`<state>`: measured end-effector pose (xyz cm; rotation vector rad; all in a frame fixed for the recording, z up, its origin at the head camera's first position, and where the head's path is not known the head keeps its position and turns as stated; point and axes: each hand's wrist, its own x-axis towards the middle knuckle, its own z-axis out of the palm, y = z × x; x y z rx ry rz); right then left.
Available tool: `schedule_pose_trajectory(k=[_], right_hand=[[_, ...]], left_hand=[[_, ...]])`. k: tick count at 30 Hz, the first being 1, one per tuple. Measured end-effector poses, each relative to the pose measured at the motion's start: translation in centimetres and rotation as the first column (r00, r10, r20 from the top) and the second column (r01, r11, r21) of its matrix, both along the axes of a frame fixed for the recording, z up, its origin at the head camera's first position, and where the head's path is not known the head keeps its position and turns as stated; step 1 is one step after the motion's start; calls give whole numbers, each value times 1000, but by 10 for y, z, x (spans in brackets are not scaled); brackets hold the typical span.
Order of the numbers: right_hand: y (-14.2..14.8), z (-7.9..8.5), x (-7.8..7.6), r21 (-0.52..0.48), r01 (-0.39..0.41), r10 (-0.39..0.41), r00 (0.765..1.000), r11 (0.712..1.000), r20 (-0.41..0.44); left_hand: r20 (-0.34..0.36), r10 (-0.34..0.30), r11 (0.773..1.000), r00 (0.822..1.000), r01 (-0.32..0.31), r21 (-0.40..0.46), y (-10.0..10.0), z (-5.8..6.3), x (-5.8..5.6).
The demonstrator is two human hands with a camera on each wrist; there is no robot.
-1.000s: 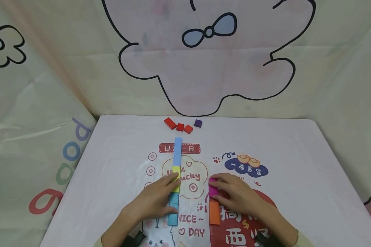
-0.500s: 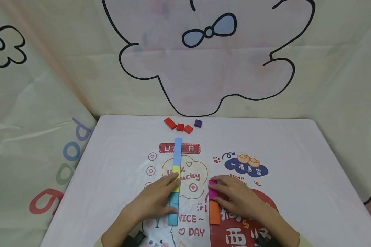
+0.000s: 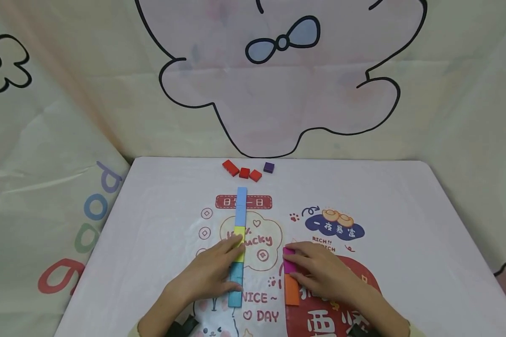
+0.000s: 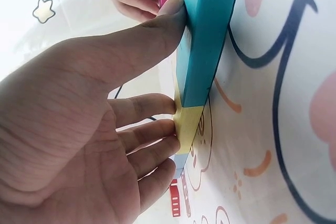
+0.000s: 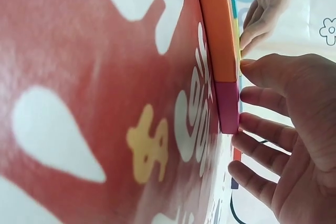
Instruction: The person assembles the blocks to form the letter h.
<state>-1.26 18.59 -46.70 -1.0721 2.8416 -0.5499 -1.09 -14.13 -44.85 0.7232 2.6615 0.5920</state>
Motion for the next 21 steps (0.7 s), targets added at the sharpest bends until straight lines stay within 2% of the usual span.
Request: schedule_pose_trajectory(k=[3,11,16,21], right_hand=[[-1,2,1,10,-11,11,1000,1000,-12],[-2,7,11,70,18,-18,1000,997,6],[-1,6,19,87,33,-33,999,996,-2],[1,4,25,89,52,-54,998,995,26]], left_hand=[[1,0,1000,1000,0,3,-1,1,0],[1,4,1000,1000,-4,10,0,-1,1],[-6,2,1000,1000,-2,3,-1,-2,1],[4,7,1000,1000,-7,7,-1,0,0]])
